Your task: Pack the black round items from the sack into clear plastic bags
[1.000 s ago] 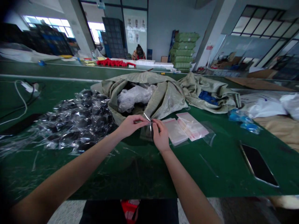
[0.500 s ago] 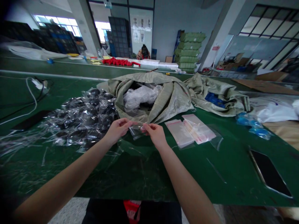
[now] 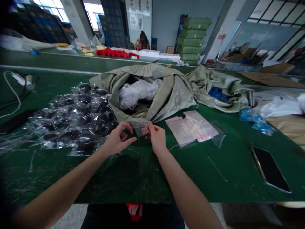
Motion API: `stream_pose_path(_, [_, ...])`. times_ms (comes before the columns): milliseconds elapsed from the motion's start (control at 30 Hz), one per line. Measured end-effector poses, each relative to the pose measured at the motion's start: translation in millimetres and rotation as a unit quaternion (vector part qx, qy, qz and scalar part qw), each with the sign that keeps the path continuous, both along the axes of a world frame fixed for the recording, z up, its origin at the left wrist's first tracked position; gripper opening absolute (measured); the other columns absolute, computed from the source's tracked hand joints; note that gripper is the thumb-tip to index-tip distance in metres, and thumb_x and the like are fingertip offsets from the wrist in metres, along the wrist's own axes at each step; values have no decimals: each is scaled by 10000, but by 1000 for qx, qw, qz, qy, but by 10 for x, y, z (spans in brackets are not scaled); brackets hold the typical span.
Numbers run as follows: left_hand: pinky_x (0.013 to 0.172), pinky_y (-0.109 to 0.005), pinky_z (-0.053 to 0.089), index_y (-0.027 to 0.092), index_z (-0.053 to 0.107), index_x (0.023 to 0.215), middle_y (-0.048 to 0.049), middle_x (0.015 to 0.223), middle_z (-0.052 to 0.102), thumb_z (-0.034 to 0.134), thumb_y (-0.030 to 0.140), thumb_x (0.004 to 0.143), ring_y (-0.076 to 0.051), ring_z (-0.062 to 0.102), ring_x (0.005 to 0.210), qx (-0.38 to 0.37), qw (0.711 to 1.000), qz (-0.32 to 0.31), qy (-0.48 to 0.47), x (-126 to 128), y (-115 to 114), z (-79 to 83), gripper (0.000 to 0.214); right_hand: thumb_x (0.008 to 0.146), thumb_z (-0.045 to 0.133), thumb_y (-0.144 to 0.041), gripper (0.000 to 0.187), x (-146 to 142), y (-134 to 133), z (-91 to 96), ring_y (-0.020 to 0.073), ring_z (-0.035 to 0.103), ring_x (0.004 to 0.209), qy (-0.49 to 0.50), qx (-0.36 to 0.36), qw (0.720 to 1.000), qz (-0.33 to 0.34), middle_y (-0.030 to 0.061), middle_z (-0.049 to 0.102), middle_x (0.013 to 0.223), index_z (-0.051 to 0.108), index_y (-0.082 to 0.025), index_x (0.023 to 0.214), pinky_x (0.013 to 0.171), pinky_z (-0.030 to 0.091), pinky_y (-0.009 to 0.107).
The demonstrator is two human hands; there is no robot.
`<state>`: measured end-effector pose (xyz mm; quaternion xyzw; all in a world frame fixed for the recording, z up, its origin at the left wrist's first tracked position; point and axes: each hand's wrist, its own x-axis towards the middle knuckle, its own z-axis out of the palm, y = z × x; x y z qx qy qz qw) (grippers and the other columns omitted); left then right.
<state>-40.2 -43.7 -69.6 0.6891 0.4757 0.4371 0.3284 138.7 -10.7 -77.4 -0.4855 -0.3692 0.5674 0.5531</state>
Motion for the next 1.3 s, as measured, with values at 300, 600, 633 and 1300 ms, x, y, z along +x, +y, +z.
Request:
stream_pose_path(300, [633,-231,485,224,719,890,-13,770,715,600,363,866,-127,615,626,121,986,49,107,10,-39,329,185,778,595,-668,545,15,-98,90,119,544,446,-14,-70,976,206,65,653,567,619,-155,593,338,284,208])
stream_pose_path(600, [454,-217,366,188,675,718,18,462,573,585,487,857,-115,504,419,-40,986,-8,160,-119,125,841,342,843,619,-491,351,237,-111,241,174,624,877,-244,277,928,49,71,684,1024,680,-186,1004,735,489,280])
stream_pose_path(633, [449,-219,363,186,664,703,16,460,571,586,491,855,-116,503,414,-51,984,-21,168,-106,150,861,350,844,626,-462,321,230,-122,245,174,630,885,-226,282,929,82,68,689,1031,691,-192,1003,741,493,281])
stream_pose_path(1300, [603,-231,406,181,625,818,9,743,648,586,279,852,-107,548,615,110,960,25,255,340,47,534,111,860,624,-371,233,191,-201,249,151,636,649,-157,243,956,55,40,724,781,741,-190,771,632,520,271])
